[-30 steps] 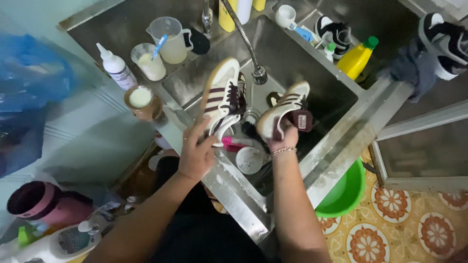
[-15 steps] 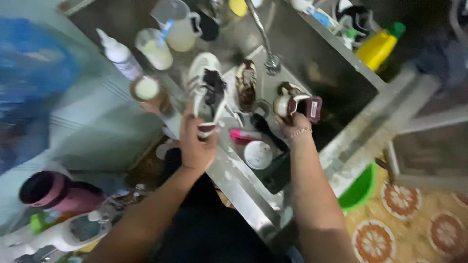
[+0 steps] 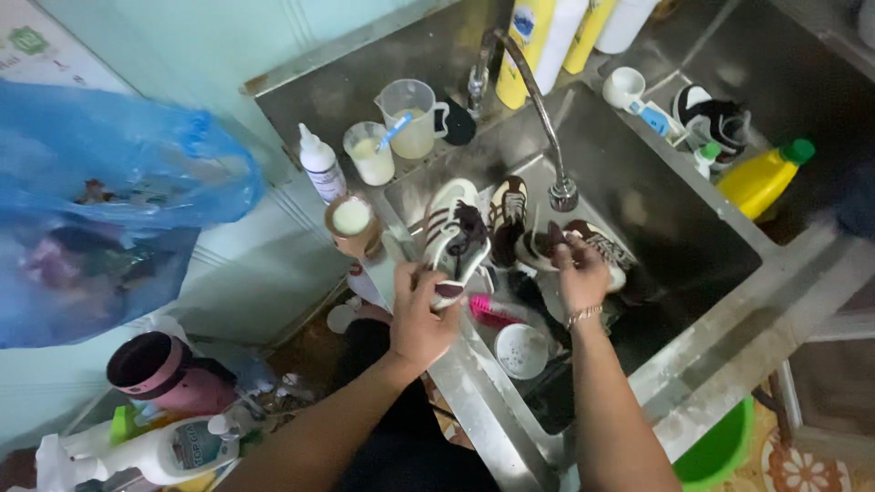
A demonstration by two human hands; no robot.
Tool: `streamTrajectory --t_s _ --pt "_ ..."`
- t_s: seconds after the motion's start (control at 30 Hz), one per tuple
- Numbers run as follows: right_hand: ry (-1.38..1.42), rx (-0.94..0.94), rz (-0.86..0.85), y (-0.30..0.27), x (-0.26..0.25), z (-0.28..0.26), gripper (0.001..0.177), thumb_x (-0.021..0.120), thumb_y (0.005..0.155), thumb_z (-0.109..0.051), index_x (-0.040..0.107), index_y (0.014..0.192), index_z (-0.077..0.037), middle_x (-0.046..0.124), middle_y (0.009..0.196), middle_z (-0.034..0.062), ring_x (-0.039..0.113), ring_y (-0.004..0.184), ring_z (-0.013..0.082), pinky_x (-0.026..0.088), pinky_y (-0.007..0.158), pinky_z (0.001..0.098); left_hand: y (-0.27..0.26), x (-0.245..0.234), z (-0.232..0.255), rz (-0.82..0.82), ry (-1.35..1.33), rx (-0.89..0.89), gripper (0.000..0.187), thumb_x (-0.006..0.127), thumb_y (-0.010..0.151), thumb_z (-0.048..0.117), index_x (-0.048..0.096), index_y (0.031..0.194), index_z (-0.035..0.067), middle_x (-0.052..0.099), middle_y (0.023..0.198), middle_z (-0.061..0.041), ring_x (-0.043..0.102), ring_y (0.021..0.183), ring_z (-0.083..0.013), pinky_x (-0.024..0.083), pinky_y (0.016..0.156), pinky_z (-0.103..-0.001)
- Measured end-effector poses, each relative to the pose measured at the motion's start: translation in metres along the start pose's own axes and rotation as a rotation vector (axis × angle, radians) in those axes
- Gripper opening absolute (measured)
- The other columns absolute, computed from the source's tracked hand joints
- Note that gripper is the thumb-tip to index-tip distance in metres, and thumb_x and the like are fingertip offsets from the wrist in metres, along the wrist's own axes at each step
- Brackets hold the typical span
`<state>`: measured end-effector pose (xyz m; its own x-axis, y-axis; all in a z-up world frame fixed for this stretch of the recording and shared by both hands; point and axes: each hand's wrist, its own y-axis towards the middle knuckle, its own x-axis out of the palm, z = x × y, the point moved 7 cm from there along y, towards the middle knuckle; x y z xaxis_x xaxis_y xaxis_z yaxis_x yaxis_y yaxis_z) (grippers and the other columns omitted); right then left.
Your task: Cleaning and scrubbing several pairs of sneakers in a sink.
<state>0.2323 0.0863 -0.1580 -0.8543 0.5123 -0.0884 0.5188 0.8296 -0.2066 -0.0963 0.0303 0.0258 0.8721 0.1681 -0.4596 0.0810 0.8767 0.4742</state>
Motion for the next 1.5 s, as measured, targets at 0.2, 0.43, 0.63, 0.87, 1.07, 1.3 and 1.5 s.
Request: streamTrajectory --t_s 0.2,0.43,0.63,0.87,1.07,1.3,1.5 --pt "-0.114 -0.621 0.021 -0.105 0.064 -0.163 0.017 0.071 0.101 -0.012 0.074 0.114 -0.001 0.076 0.105 0.0082 0.070 0.091 0.0110 0.058 0.084 0.0255 0.003 -0.004 -0.005 -0.023 -0.073 -0.089 0.040 0.082 0.078 0.012 0.061 0.111 0.004 0.049 0.126 -0.023 0.062 0.106 -0.0425 0.054 0.087 -0.046" --pt "-0.393 -0.710 -0.511 -0.147 0.269 -0.279 0.045 0.080 0.087 -0.019 0.068 0.130 -0.008 0.076 0.104 0.0093 0.070 0.079 0.0175 0.058 0.074 0.0291 -0.009 0.006 -0.030 -0.029 -0.074 -0.060 0.045 0.074 0.077 0.013 0.058 0.118 0.005 0.050 0.128 -0.022 0.061 0.111 -0.0452 0.054 0.090 -0.049" --pt "-0.838 -0.756 -0.495 -0.125 0.373 -0.258 0.067 0.092 0.068 -0.028 0.060 0.120 0.000 0.067 0.114 0.0237 0.066 0.102 0.0411 0.052 0.085 0.0486 -0.016 0.010 -0.042 -0.151 -0.021 -0.317 0.071 0.081 0.077 0.033 0.054 0.137 0.007 0.039 0.144 -0.032 0.060 0.102 -0.0496 0.053 0.083 -0.053" --pt "-0.561 -0.717 -0.440 -0.127 0.356 -0.269 0.051 0.091 0.074 -0.031 0.066 0.110 -0.003 0.075 0.102 0.0154 0.074 0.094 0.0298 0.059 0.087 0.0407 -0.025 0.007 -0.048 -0.054 -0.214 -0.184 0.061 0.079 0.083 0.027 0.054 0.133 0.003 0.046 0.134 -0.028 0.068 0.093 -0.0333 0.058 0.085 -0.044" --pt "-0.055 -0.784 -0.230 -0.177 0.186 -0.341 0.050 0.091 0.086 -0.013 0.062 0.125 -0.001 0.072 0.112 0.0064 0.070 0.099 0.0148 0.061 0.089 0.0324 -0.049 -0.023 -0.051 0.040 -0.891 -0.261 0.038 0.074 0.097 0.012 0.050 0.124 0.002 0.061 0.114 -0.010 0.063 0.103 -0.0185 0.054 0.090 -0.034" --pt "0.341 -0.771 0.125 -0.254 -0.056 -0.253 0.048 0.074 0.101 -0.004 0.054 0.145 0.000 0.065 0.125 0.0115 0.066 0.112 0.0220 0.057 0.105 0.0386 -0.081 -0.032 -0.011 -0.292 -1.130 -0.568 0.038 0.063 0.099 0.016 0.055 0.131 -0.002 0.065 0.122 -0.009 0.061 0.113 -0.0162 0.049 0.101 -0.030" --pt "0.296 -0.389 0.265 -0.328 -0.142 -0.154 0.050 0.065 0.105 -0.025 0.050 0.145 0.001 0.065 0.111 0.0162 0.070 0.092 0.0313 0.058 0.084 0.0432 -0.139 0.034 0.030 -0.725 -1.335 -0.997 0.045 0.061 0.091 0.018 0.050 0.133 0.005 0.069 0.112 -0.014 0.068 0.090 -0.0310 0.057 0.074 -0.042"
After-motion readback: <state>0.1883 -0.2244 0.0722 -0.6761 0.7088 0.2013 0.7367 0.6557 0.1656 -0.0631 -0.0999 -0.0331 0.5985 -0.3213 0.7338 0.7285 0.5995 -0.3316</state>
